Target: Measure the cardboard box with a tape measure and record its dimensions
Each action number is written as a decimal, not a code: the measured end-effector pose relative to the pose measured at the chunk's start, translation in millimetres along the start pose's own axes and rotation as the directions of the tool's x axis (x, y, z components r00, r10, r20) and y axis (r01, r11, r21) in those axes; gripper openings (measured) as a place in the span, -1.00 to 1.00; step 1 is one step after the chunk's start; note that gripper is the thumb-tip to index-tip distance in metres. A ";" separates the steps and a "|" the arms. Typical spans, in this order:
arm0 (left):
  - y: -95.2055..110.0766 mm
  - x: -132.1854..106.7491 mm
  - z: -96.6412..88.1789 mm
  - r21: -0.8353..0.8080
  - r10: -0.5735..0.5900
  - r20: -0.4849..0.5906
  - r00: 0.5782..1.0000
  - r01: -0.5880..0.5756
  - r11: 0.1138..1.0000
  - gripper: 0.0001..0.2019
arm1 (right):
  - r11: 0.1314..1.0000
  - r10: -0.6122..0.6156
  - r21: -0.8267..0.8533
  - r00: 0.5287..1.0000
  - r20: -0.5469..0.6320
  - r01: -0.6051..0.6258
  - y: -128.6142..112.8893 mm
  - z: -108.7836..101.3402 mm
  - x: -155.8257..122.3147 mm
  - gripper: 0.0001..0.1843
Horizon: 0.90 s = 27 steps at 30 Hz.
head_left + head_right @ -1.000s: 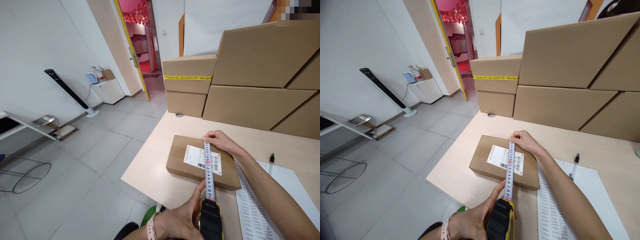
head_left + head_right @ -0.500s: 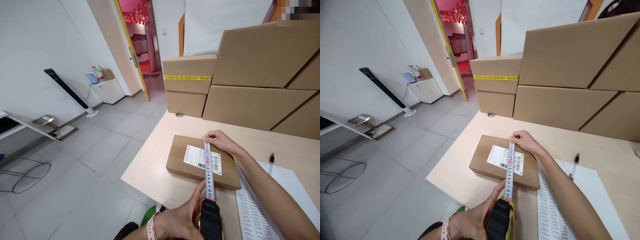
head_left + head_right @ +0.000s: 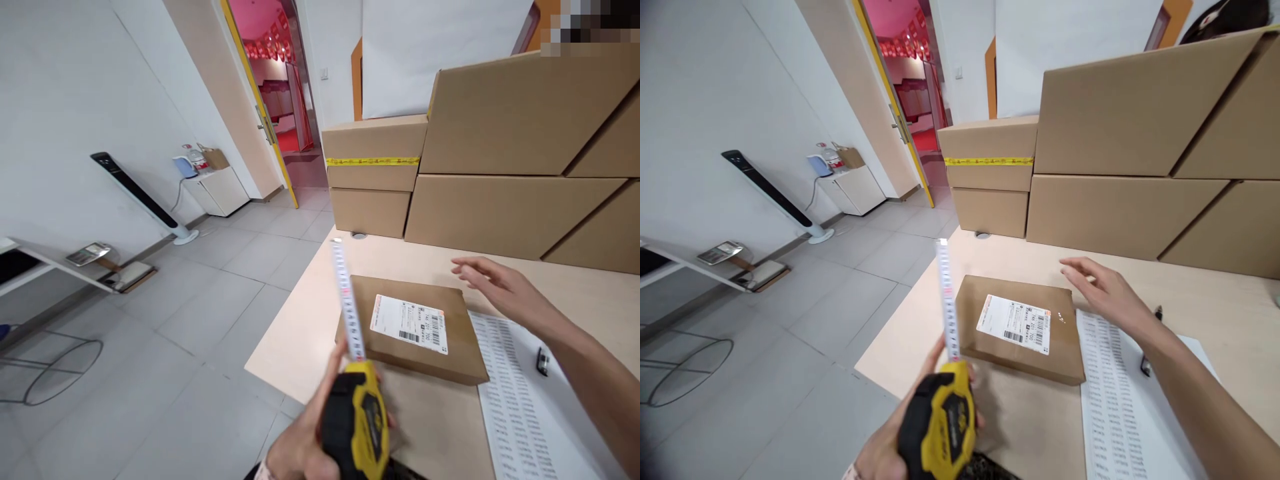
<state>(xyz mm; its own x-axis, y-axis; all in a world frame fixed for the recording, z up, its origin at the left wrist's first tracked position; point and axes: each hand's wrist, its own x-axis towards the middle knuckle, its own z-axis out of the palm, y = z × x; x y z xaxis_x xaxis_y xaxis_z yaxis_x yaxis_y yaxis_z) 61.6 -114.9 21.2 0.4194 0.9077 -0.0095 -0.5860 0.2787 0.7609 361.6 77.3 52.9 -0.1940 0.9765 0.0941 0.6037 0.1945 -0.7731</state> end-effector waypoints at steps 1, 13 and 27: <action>4.2 -5.7 -7.8 0.035 0.087 -0.071 0.994 -0.085 0.996 0.27 | 0.996 0.022 -0.088 1.000 -0.007 -0.022 8.4 -6.6 -13.4 -0.52; -7.2 -14.7 -46.9 -0.102 0.104 -0.287 0.952 -0.138 0.985 -0.02 | 0.961 0.143 0.191 0.951 0.273 -0.199 41.4 27.6 -138.1 -0.12; 76.3 72.7 -21.9 0.116 0.282 -0.078 0.956 -0.272 0.955 -0.07 | 0.974 -0.130 -0.205 0.978 -0.166 0.094 12.1 9.2 -17.5 -0.14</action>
<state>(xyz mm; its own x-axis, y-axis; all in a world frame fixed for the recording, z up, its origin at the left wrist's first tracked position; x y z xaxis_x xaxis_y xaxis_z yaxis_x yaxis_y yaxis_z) 32.3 -20.8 64.4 0.1816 0.9711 0.1546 -0.5934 -0.0172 0.8047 365.1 61.7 36.2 -0.1399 0.9448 0.2962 0.7284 0.3008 -0.6156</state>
